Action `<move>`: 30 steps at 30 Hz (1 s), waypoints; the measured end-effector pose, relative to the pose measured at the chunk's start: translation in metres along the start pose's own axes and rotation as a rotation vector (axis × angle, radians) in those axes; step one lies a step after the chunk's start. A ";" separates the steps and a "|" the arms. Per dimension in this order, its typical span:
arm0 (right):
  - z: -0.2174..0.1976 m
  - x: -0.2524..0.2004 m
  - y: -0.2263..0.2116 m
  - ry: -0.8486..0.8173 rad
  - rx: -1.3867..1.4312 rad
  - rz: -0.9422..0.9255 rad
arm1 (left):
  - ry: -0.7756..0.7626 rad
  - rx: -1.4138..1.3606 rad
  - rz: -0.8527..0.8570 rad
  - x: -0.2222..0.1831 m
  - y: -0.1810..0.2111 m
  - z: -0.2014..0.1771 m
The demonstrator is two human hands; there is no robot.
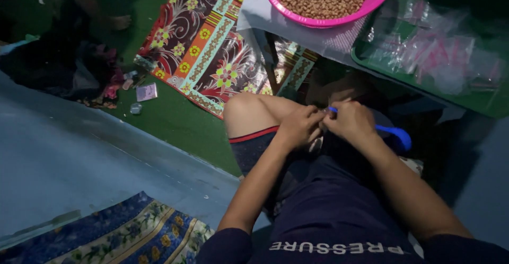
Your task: Scooping peanuts from a bowl into small plastic bags and sealing them for individual portions.
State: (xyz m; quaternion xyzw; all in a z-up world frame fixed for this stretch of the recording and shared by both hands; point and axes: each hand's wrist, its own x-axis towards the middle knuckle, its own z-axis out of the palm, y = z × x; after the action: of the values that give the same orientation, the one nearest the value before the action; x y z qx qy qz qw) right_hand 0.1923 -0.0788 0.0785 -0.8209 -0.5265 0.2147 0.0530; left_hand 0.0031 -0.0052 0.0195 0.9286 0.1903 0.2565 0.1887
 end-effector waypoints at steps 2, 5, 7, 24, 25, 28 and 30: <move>-0.010 0.002 0.007 -0.018 -0.013 -0.017 | 0.023 0.005 0.072 0.002 0.001 0.002; -0.044 -0.005 0.007 -0.083 0.041 -0.044 | 0.011 0.071 0.050 0.000 0.004 -0.003; -0.074 -0.007 0.003 -0.076 0.350 -0.157 | 0.017 -0.123 -0.056 -0.007 -0.007 0.008; -0.141 0.077 0.009 0.917 0.643 -0.558 | 0.238 -0.161 -0.304 0.013 0.019 -0.027; -0.140 0.080 0.002 0.959 0.437 -0.593 | 0.239 -0.121 -0.326 0.010 0.015 -0.022; -0.137 0.090 -0.015 0.892 0.318 -0.676 | 0.293 -0.171 -0.305 0.016 0.019 -0.029; -0.138 0.091 -0.022 0.868 0.327 -0.697 | 0.290 -0.164 -0.315 0.016 0.021 -0.031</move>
State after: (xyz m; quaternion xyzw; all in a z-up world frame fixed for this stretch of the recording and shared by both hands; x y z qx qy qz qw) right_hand 0.2623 0.0309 0.1826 -0.5930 -0.6558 -0.0932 0.4579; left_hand 0.0040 -0.0084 0.0602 0.8224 0.3366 0.3692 0.2721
